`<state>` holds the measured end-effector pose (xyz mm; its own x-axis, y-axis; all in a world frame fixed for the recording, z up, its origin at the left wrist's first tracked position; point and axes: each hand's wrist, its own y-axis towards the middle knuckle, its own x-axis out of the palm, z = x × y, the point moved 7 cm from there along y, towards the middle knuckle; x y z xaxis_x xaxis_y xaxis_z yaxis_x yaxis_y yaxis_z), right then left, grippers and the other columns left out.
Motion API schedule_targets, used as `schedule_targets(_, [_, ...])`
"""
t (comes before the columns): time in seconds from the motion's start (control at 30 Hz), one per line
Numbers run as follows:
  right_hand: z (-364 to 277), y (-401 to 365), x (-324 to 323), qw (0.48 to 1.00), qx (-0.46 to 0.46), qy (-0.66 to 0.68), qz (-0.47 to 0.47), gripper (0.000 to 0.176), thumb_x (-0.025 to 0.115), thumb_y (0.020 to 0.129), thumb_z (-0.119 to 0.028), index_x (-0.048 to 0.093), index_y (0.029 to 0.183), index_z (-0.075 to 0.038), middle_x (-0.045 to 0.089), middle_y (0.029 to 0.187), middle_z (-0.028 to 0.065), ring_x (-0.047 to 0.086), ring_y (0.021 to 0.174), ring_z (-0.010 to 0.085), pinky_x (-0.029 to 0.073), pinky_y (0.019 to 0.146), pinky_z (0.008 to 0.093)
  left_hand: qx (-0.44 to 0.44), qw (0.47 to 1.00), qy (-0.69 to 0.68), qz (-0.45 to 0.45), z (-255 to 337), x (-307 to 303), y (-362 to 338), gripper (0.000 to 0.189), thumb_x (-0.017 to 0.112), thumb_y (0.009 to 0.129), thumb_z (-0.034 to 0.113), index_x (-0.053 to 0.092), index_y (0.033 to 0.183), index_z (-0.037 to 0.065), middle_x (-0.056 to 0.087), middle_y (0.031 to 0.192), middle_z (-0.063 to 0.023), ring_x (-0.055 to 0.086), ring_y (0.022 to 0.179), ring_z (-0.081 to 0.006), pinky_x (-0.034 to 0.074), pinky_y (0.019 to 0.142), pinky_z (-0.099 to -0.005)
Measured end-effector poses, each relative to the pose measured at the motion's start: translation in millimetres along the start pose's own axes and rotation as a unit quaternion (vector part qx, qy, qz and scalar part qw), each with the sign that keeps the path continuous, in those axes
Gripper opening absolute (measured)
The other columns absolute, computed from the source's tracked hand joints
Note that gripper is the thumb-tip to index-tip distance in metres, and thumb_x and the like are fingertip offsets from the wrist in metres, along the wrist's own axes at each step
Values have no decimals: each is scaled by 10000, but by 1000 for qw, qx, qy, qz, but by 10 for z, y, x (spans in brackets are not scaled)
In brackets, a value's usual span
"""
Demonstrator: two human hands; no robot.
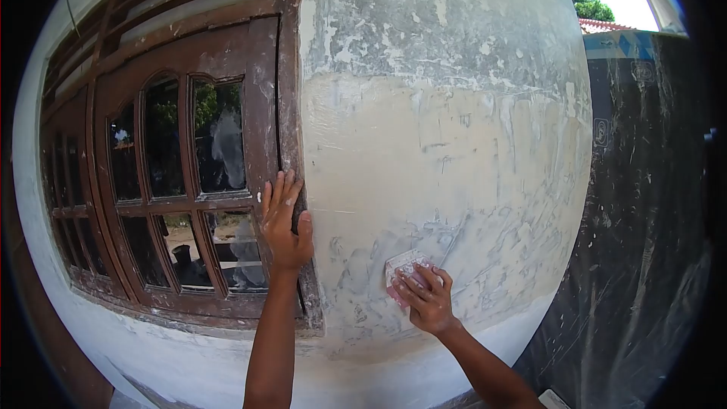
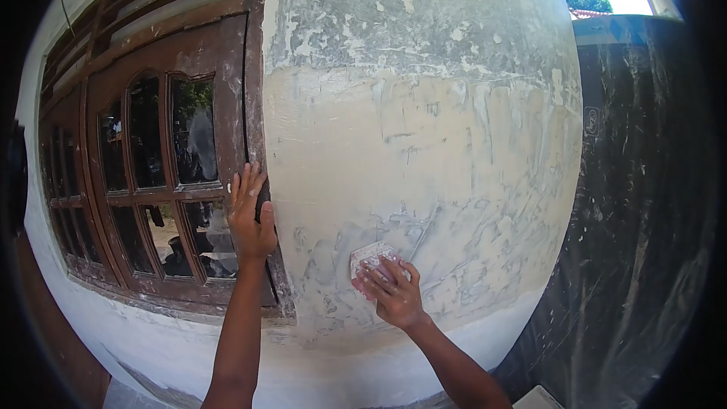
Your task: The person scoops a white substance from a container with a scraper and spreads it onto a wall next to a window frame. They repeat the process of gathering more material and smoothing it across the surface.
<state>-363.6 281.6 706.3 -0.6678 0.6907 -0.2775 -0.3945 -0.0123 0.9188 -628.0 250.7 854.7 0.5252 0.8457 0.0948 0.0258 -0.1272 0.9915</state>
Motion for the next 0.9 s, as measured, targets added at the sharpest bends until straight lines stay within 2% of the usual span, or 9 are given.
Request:
schedule_targets(0.07, [-52,31,-79,1000,0,19,13,517,690,721,1,742,1203,-180,719,1289,-1,578,1285,270,302,1111,479,2,1000,-7,2,-1,-9,11,492,503,988,283,655,1260,-97,622,1357,-299,513,1374,-454,245,1210,-588])
schedule_targets(0.17, [-38,731,-537,993,-35,-4,109,462,696,746,-9,747,1181,-155,746,1214,8,601,1215,275,344,1048,466,1,1000,-6,0,-6,9,9,493,498,991,282,652,1267,-97,621,1359,-297,510,1378,-451,242,1212,-588])
schedule_targets(0.3, [305,1994,-876,979,-51,-35,193,527,626,776,77,724,1255,-120,714,1284,34,597,1199,289,354,1027,426,-5,1000,0,-1,-5,-9,2,488,494,994,276,651,1266,-99,623,1359,-294,507,1382,-449,242,1212,-587])
schedule_targets(0.43, [671,2460,-727,979,-36,-41,199,578,601,770,89,708,1287,-148,697,1320,41,573,1258,306,347,1046,443,-7,1000,3,-3,-15,-1,4,483,491,997,269,652,1261,-102,623,1360,-290,508,1382,-448,246,1212,-583])
schedule_targets(0.57, [643,1928,-448,988,-12,-32,149,550,610,772,63,714,1273,-138,689,1337,39,558,1291,306,324,1097,455,-9,1000,-2,-3,-11,-10,-6,484,495,995,268,651,1263,-104,623,1360,-291,508,1382,-448,244,1213,-582])
schedule_targets(0.63, [551,1467,-318,992,-6,-28,124,521,625,769,38,726,1250,-131,680,1358,36,546,1315,306,310,1119,460,-2,1000,14,-8,-35,4,-11,518,445,1037,335,646,1300,-63,609,1401,-247,485,1414,-399,250,1226,-556])
schedule_targets(0.73, [332,813,-171,997,13,-19,76,487,634,752,21,751,1203,-120,702,1325,44,552,1313,297,314,1102,458,-1,1000,-7,4,5,-9,12,491,501,995,280,652,1261,-105,622,1359,-295,508,1383,-446,247,1211,-579])
schedule_targets(0.9, [58,0,-46,999,49,-5,-4,525,646,740,23,744,1223,-159,723,1277,27,567,1307,295,294,1135,481,-5,1000,-3,3,2,-6,8,489,506,993,280,654,1260,-102,622,1359,-294,506,1385,-444,248,1211,-581])
